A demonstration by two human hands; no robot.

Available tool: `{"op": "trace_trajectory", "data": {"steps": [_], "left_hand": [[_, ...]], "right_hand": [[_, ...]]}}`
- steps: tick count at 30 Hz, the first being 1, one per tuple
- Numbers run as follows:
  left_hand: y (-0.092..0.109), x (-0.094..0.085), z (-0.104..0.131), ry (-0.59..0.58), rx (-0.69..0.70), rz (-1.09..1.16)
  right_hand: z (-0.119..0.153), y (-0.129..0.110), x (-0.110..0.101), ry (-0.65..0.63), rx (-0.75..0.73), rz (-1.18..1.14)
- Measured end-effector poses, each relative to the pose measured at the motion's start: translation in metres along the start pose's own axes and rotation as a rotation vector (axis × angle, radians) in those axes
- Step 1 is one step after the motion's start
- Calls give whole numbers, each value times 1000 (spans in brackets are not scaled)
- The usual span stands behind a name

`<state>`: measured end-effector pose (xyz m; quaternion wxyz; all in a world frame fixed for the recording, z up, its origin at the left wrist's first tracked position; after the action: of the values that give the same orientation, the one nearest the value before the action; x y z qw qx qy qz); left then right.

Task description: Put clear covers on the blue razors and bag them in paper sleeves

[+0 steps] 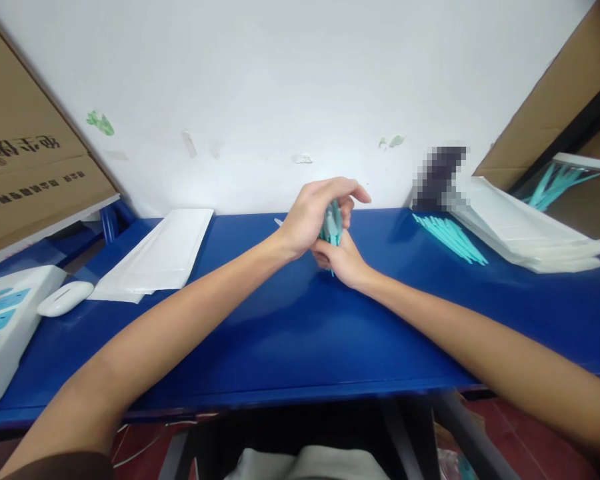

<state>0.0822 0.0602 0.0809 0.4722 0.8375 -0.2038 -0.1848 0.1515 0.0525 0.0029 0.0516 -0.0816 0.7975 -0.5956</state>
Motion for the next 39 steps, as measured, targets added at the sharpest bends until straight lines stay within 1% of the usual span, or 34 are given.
{"op": "trace_trajectory", "data": {"steps": [1, 2, 3, 4, 5, 6, 7, 8, 9, 10, 11, 12, 13, 14, 15, 16, 18, 20, 22, 23, 24, 25, 26, 27, 29, 30, 32, 34, 36, 39], "left_hand": [[-1, -2, -1, -14, 15, -35], [0, -8, -2, -24, 35, -80], [1, -19, -4, -21, 60, -141], [5, -36, -5, 2, 95, -229], [9, -58, -7, 54, 133, -356], [13, -87, -7, 146, 150, -496], [14, -119, -6, 251, 108, -615], [13, -153, -4, 339, 21, -728], [9, -186, 0, 394, -113, -829], [1, -215, 7, 414, -274, -891], [-8, -241, 15, 434, -397, -891], [-18, -261, 25, 465, -481, -847], [-26, -276, 35, 545, -504, -780], [-36, -285, 45, 583, -544, -717], [-44, -290, 54, 631, -562, -718], [-51, -292, 61, 686, -584, -720], [-57, -290, 69, 747, -607, -728], [-52, -287, 68, 765, -644, -739], [-36, -286, 61, 743, -694, -791], [-27, -284, 55, 682, -728, -829], [-14, -280, 48, 647, -685, -859], [0, -274, 41, 623, -603, -844], [15, -265, 33, 604, -455, -772], [28, -252, 26, 567, -328, -629], [48, -219, 13, 452, -134, -296], [58, -202, 9, 442, -37, -175], [68, -168, 1, 368, 37, -33], [71, -140, -4, 315, 103, 45], [67, -121, -5, 298, 108, 84], [53, -106, -4, 321, 47, 142]], "right_hand": [[0, 1, -2, 3, 5, 29], [-1, 1, -4, 8, 6, 63], [-1, 1, -8, 14, 0, 98], [-1, 0, -12, 24, -20, 135], [0, -3, -17, 32, -52, 175], [0, -6, -22, 41, -96, 218], [1, -10, -27, 55, -147, 258], [1, -13, -31, 68, -193, 285], [2, -15, -34, 84, -231, 287], [2, -16, -37, 105, -257, 285], [2, -15, -38, 132, -267, 292], [3, -14, -38, 160, -264, 316], [3, -12, -37, 179, -252, 362], [3, -11, -36, 186, -239, 424], [4, -9, -34, 176, -233, 489], [4, -9, -32, 142, -240, 549], [6, -9, -26, 23, -283, 674], [9, -10, -22, -103, -339, 821], [11, -12, -18, -181, -385, 943], [12, -13, -17, -198, -403, 984], [13, -14, -16, -207, -413, 1016], [14, -14, -14, -209, -415, 1039], [15, -14, -12, -207, -407, 1051], [15, -14, -11, -203, -390, 1048], [16, -14, -8, -178, -343, 989], [15, -15, -8, -154, -321, 943], [14, -17, -9, -79, -293, 856], [11, -19, -12, 11, -277, 816], [8, -20, -17, 71, -248, 841], [5, -18, -23, 70, -204, 1013]]}}
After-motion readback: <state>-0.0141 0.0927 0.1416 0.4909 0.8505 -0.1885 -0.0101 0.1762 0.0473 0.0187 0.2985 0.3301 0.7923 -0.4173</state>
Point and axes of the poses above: each hand's wrist, its own z-axis away from the middle knuckle, its own x-axis out of the palm, y = z × x, the point moved 4 cm from there along -z, towards the middle knuckle, and after that the axes turned 4 degrees about z, right-handed, at the moved point
